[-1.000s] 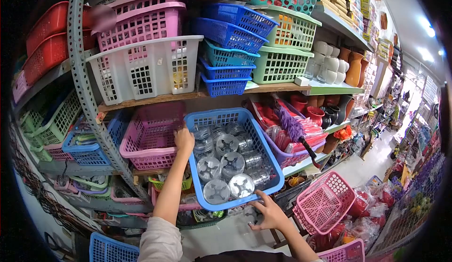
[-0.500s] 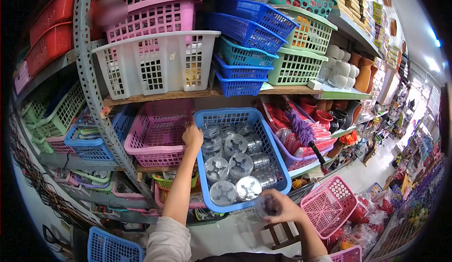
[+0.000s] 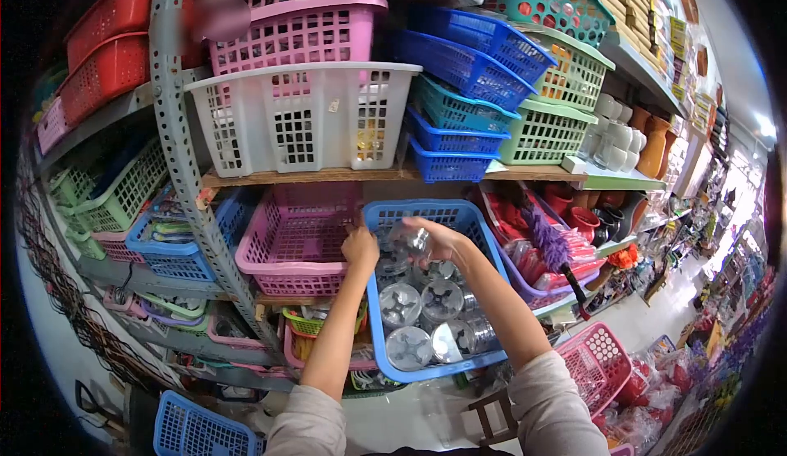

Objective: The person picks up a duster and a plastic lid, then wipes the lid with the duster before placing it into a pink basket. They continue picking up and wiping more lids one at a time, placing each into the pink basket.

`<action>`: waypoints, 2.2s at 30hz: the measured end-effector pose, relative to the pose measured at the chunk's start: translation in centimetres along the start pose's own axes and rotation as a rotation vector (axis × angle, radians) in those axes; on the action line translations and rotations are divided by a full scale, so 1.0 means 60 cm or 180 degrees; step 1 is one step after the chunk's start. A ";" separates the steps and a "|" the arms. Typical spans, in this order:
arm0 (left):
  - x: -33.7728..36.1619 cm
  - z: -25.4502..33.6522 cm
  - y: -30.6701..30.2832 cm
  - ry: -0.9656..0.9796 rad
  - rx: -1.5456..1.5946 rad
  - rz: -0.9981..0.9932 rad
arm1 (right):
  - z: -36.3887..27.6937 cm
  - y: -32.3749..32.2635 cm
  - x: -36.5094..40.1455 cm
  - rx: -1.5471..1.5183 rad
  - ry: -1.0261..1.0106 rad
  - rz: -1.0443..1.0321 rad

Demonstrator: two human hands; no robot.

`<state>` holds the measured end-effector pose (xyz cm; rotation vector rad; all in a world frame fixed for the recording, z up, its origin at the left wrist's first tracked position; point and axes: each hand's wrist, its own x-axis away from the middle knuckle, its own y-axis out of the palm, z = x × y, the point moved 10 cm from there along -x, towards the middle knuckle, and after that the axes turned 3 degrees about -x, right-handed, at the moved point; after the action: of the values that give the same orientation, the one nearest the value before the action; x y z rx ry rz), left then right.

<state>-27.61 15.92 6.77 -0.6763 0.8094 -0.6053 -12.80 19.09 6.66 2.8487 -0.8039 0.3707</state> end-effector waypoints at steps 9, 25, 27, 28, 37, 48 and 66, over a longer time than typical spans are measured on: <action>0.003 0.005 -0.005 -0.0084 -0.0043 -0.0150 | -0.009 -0.032 -0.024 -0.1166 -0.0573 0.0351; -0.001 0.008 -0.007 -0.0030 0.0048 -0.0146 | -0.114 -0.002 -0.014 0.2931 -0.3585 0.2305; 0.001 0.006 -0.005 -0.0063 -0.0002 -0.0235 | -0.120 0.016 0.003 0.3194 -0.3759 0.2262; 0.002 0.007 -0.006 -0.0054 0.0009 -0.0223 | -0.119 0.031 0.011 0.3458 -0.3936 0.2221; -0.001 0.003 0.003 -0.0055 -0.0002 -0.0234 | -0.105 0.032 0.013 0.3864 -0.3530 0.1837; -0.002 0.004 0.001 0.0025 -0.0013 -0.0088 | -0.053 0.063 0.003 0.5185 -0.2864 0.2516; -0.002 -0.001 0.003 0.0018 0.0124 -0.0075 | -0.006 0.003 -0.109 0.3471 -0.2389 0.1427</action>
<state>-27.65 16.10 6.64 -0.6495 0.7940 -0.6430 -18.37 22.25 5.18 3.8238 -1.8583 -0.4194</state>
